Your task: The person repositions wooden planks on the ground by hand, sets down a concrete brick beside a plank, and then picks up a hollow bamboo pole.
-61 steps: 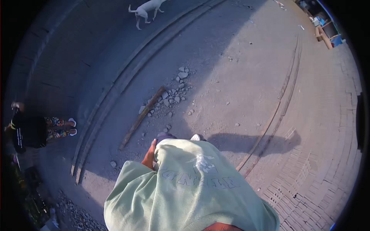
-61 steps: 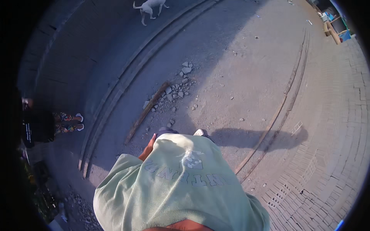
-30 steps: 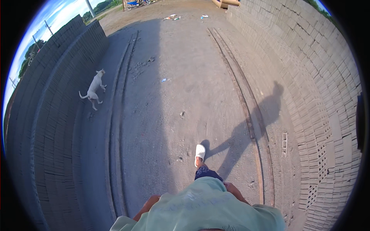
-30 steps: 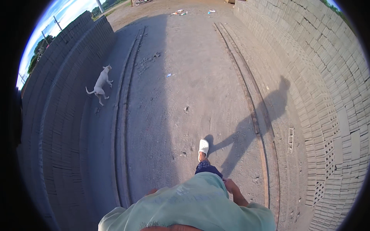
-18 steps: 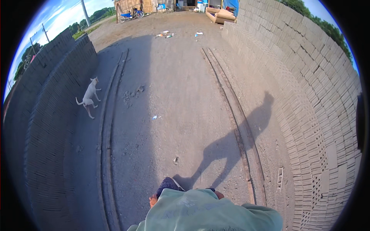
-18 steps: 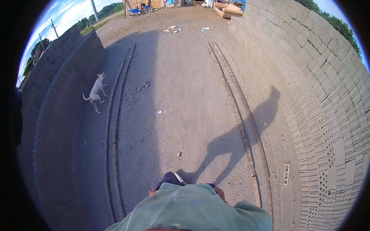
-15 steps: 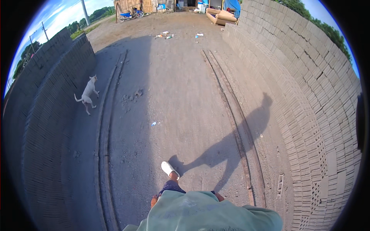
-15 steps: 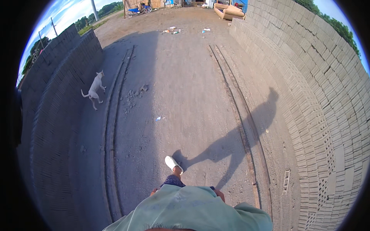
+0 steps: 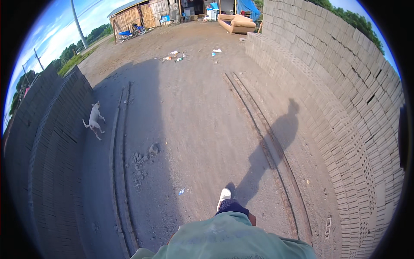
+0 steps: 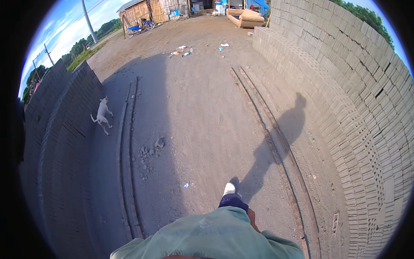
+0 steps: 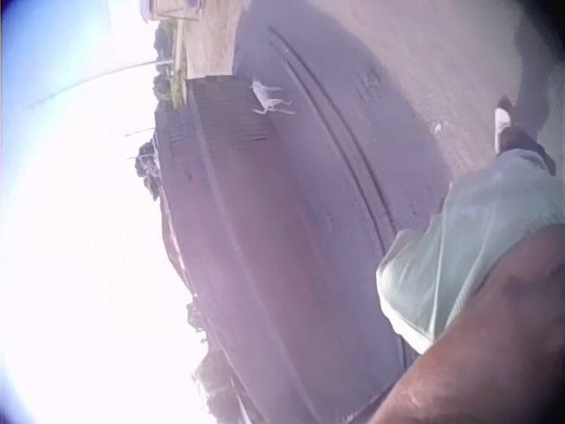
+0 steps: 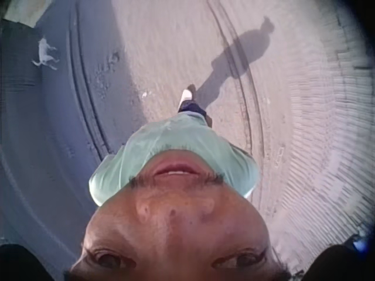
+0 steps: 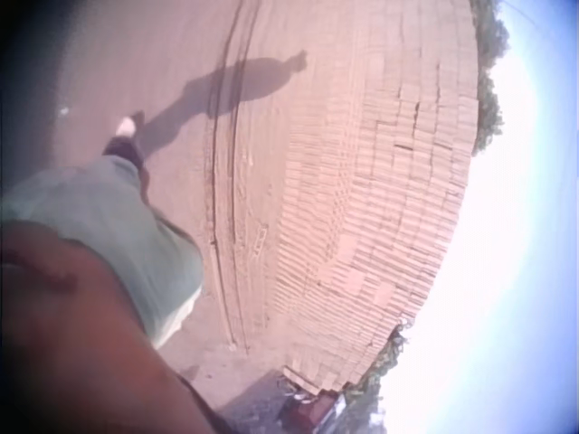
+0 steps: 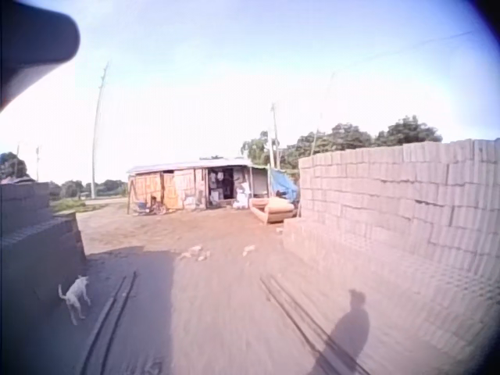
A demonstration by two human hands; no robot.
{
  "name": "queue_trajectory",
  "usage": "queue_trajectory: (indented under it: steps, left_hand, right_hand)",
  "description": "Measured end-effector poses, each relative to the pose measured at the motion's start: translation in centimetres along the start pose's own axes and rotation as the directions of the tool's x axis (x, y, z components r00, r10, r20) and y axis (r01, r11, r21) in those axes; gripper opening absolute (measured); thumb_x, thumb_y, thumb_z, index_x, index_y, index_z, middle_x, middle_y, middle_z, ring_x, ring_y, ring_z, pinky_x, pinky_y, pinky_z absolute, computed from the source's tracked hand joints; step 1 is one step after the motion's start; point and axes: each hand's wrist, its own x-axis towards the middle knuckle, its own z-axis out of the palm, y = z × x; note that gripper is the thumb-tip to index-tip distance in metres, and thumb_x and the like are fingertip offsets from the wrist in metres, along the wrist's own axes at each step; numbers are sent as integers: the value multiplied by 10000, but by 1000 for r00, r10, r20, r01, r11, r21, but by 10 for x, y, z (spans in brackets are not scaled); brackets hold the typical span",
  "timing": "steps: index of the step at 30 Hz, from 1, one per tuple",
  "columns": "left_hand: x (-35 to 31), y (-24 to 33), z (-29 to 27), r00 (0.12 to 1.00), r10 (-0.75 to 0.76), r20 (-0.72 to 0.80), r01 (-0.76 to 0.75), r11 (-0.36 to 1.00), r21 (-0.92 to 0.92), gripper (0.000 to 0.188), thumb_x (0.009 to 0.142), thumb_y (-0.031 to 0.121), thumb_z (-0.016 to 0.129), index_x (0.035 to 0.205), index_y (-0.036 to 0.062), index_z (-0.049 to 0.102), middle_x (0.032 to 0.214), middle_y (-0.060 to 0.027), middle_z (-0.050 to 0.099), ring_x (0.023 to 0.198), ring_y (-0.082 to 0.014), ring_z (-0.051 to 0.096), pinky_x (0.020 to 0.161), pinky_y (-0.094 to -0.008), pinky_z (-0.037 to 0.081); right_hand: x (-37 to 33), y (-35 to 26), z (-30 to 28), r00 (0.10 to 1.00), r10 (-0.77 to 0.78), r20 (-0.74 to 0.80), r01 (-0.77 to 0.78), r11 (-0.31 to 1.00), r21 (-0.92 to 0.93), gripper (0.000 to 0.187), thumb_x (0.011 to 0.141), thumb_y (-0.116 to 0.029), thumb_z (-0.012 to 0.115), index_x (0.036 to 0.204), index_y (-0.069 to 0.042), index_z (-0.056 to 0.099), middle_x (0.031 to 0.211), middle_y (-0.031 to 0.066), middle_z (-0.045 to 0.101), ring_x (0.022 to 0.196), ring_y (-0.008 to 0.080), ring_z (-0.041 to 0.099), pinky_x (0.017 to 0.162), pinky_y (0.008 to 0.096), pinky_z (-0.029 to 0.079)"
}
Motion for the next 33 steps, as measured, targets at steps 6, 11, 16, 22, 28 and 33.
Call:
queue_trajectory:
  steps: [6,11,16,22,28,33]
  left_hand:
    - [153,37,-57,996,-21,-84,21,1000,0,479,847,494,480,1040,78,618,979,-229,623,971,-389,591,794,-443,471]
    - [265,-2,-48,944,13,-330,-44,995,-87,467,845,485,486,1033,79,620,976,-226,624,962,-392,594,787,-445,474]
    - [378,127,-162,939,81,-334,-83,997,11,284,796,356,533,903,98,586,895,-168,638,784,-394,621,643,-479,486]
    - [566,133,-225,883,204,-423,-121,969,215,128,821,231,486,857,114,522,802,-132,605,667,-369,614,542,-481,474]
    - [660,229,-400,982,177,-59,-164,970,179,249,830,285,512,1003,107,533,1088,-134,486,960,-403,566,707,-510,482]
    - [751,251,-472,990,20,-137,5,984,176,297,775,220,527,1022,71,595,903,-168,597,808,-381,620,669,-490,504]
  right_hand:
    - [161,-87,8,999,-33,-14,33,999,-2,283,730,-203,689,961,-41,689,818,112,692,736,157,643,693,311,497]
    - [288,-212,-40,932,-35,360,183,905,-385,308,690,-246,717,943,-71,702,812,116,692,711,200,669,685,309,515]
    - [446,-305,-103,925,-10,381,219,832,-510,472,665,-268,761,1052,-23,644,841,104,692,764,174,655,711,297,508]
    - [617,-417,-91,971,-117,-210,112,993,-31,531,636,-317,765,1053,-14,638,884,129,686,800,209,665,714,315,513]
    - [666,-510,-78,999,54,-1,-54,990,-129,463,679,-280,729,1039,-2,636,831,129,687,736,190,665,664,305,517]
    - [729,-551,-56,981,190,-22,-191,965,-177,436,703,-301,703,1025,-13,645,823,138,683,731,206,665,669,312,516]
